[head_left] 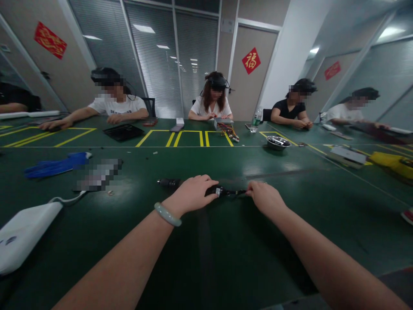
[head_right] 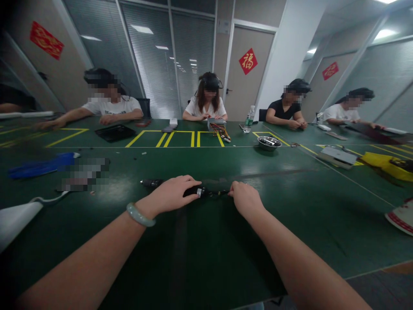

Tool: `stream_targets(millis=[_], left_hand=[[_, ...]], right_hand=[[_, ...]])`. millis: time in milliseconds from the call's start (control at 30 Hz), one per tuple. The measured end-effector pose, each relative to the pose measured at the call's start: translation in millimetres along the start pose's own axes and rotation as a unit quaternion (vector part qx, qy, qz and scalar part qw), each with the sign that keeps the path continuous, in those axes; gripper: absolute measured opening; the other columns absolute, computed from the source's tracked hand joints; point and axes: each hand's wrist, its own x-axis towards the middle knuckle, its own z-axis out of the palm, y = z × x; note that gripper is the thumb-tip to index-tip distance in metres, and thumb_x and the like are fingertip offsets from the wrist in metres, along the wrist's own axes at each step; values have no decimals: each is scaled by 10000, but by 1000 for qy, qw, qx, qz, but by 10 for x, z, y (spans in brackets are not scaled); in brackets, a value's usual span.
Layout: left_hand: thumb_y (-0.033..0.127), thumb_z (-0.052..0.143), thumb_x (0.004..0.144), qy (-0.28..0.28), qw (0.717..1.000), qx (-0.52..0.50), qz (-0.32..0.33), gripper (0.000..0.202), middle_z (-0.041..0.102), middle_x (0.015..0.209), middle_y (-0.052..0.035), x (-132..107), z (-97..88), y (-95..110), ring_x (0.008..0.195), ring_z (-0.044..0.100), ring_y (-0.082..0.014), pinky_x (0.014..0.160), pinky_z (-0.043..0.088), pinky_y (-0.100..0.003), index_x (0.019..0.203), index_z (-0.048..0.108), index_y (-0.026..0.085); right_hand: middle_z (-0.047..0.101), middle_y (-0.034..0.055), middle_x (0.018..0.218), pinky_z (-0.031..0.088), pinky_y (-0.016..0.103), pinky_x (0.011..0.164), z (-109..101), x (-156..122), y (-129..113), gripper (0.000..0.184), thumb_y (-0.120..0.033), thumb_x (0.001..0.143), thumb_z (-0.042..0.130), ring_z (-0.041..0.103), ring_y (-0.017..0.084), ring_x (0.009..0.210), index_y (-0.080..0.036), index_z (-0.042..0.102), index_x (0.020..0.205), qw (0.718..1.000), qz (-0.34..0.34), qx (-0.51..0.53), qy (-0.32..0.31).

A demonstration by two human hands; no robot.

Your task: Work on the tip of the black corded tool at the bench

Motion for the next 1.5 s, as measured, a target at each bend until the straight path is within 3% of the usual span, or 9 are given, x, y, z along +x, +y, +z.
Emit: stream_targets(millis=[200,333,500,633,767,967,1100,1500], left_hand=[[351,555,876,74,996,27,45,484,441,1409,-51,50,263,207,1297,392,-240,1087,302,-437,1338,445,255],[317,548,897,79,995,44,35,378,518,1316,-48,122,359,294,1227,461,-229,1043,349,-428,1264,488,253],[279,552,905,55,996,57,30,188,579,1107,-32,265,349,329,1032,558,-203,887,448,-361,1089,549,241],[300,554,905,42,998,51,22,139,567,1050,-29,327,353,318,973,569,-197,811,464,-335,1022,555,227],[248,560,893,59,998,23,29,101,573,1025,-12,321,356,281,946,569,-183,800,464,-325,991,574,227],[231,562,885,71,997,-12,40,121,590,1029,-18,315,363,233,950,575,-181,831,463,-334,997,609,233],[226,568,882,74,996,-24,50,134,595,1034,-18,313,369,213,953,579,-182,846,465,-339,1006,618,232],[231,556,883,71,996,-29,39,168,599,1057,-21,297,356,227,972,579,-191,847,464,-347,1030,636,237]], right_hand=[[642,26,956,388,280,758,109,206,25,62,-266,881,573,574,177,891,-213,595,904,993,-67,64,77],[641,11,932,395,287,784,109,124,-58,64,-271,857,603,576,170,896,-218,607,891,987,-107,96,77],[637,23,883,400,293,770,54,70,-159,60,-258,854,588,577,170,857,-207,619,856,986,-118,70,93],[633,18,859,397,278,725,19,100,-129,94,-295,857,584,576,162,831,-213,630,850,987,-124,64,84],[643,4,855,393,274,722,34,81,-125,70,-288,840,605,577,163,821,-228,641,833,987,-139,55,62],[666,18,886,408,279,717,53,9,-124,109,-286,852,597,597,173,810,-227,671,907,994,-83,60,44],[670,16,895,412,279,722,30,-4,-109,131,-281,861,581,599,169,816,-242,695,913,995,-86,44,38],[657,24,853,412,281,747,148,-7,-195,178,-306,896,526,585,160,826,-216,671,844,982,-157,39,102]])
